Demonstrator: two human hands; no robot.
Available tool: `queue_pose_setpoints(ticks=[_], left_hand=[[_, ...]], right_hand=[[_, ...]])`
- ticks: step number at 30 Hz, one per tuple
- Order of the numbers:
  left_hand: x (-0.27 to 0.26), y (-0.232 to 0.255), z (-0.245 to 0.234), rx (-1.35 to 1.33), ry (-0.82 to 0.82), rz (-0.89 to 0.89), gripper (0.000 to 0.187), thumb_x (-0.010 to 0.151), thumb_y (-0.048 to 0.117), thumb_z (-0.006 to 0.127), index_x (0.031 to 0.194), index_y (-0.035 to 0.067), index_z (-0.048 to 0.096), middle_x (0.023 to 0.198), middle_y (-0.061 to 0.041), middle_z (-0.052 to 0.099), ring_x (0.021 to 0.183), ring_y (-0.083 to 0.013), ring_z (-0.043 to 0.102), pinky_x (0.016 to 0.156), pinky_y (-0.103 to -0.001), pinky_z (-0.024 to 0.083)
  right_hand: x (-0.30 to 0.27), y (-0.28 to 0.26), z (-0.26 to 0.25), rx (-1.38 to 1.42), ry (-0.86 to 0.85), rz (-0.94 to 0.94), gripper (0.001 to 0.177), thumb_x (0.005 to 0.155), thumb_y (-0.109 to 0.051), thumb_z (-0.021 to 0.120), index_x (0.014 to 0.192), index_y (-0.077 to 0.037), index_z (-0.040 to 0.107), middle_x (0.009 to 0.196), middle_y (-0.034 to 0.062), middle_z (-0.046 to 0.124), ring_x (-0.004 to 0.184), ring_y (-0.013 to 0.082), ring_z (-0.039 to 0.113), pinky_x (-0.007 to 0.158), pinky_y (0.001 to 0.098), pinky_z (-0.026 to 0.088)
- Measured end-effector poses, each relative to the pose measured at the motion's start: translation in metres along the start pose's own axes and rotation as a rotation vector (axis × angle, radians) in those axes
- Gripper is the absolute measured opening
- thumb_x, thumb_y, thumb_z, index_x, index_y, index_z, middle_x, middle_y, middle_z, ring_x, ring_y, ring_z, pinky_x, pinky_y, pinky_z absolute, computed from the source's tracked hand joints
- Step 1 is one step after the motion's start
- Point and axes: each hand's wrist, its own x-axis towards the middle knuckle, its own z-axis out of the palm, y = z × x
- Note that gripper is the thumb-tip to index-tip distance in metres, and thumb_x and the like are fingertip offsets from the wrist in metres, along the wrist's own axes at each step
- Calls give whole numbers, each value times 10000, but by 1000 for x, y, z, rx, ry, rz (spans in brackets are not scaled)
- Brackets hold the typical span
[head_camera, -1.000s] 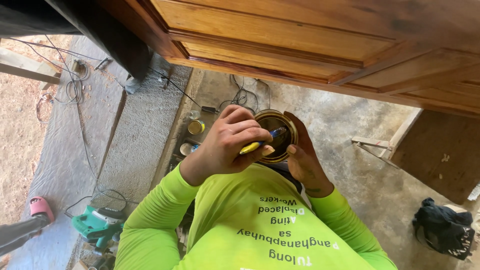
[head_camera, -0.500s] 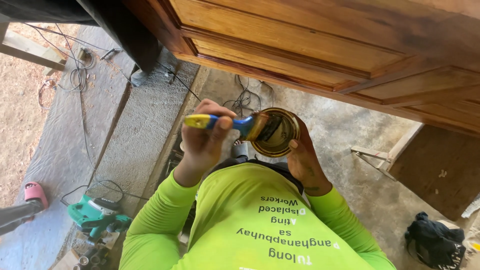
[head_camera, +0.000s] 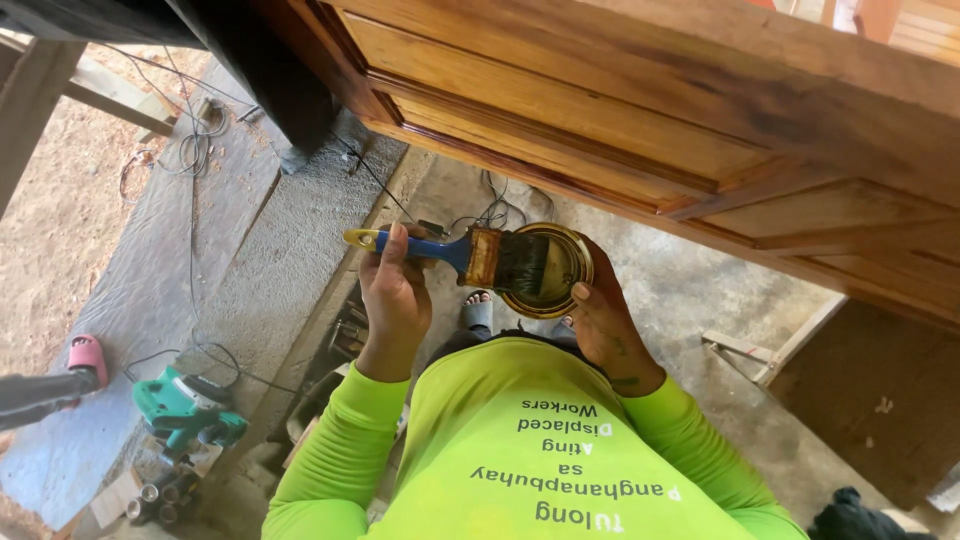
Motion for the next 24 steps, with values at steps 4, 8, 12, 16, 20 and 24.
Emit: queue_pose_setpoints(ticks=[4,8,12,16,20,24], left_hand=[[-16,-16,15,-11,60,0,168,1052,180,634,1081,16,653,982,-94,719,824,-167,651,742,-321,528],[-29,-36,26,-33,88,15,167,1052,183,637,1081,20,650,977,-94,714,813,-187,668,738,-352,552],[-45,-48,32,-57,71,-8,155,1040,168,645,1093,23,654,997,-106,721,810,-211,689,740,-371,568],[-59,-56,36,-59,53,-24,155,1032,143,658,1115,12,653,1022,-115,725,822,-219,697,744,-373,574],[-68,-61,32,-73,40,-47,184,1023,117,657,1146,-20,653,1053,-139,735,820,-241,720,740,-378,584],[-60,-58,32,-132,16,-59,190,1025,116,641,1155,-22,656,1057,-145,739,819,-252,733,748,-381,596]], right_hand=[[-1,-27,-14,-8,-26,61,867,873,-372,773,1562,-49,359,1517,122,502,1414,269,491,1171,452,415],[-1,-42,-39,-39,-67,62,849,895,-357,766,1574,-50,360,1529,120,498,1419,259,491,1174,434,422],[1,-48,-65,-50,-68,96,848,889,-350,770,1576,-70,360,1525,108,495,1403,252,500,1158,426,435],[2,-59,-79,-76,-86,128,859,889,-360,771,1585,-72,356,1529,101,499,1399,241,502,1161,424,440],[6,-57,-87,-72,-78,136,894,875,-337,786,1605,-89,333,1533,80,490,1387,216,493,1142,401,430],[12,-57,-75,-34,-119,62,885,896,-322,791,1615,-77,338,1549,78,493,1398,206,492,1147,382,432]])
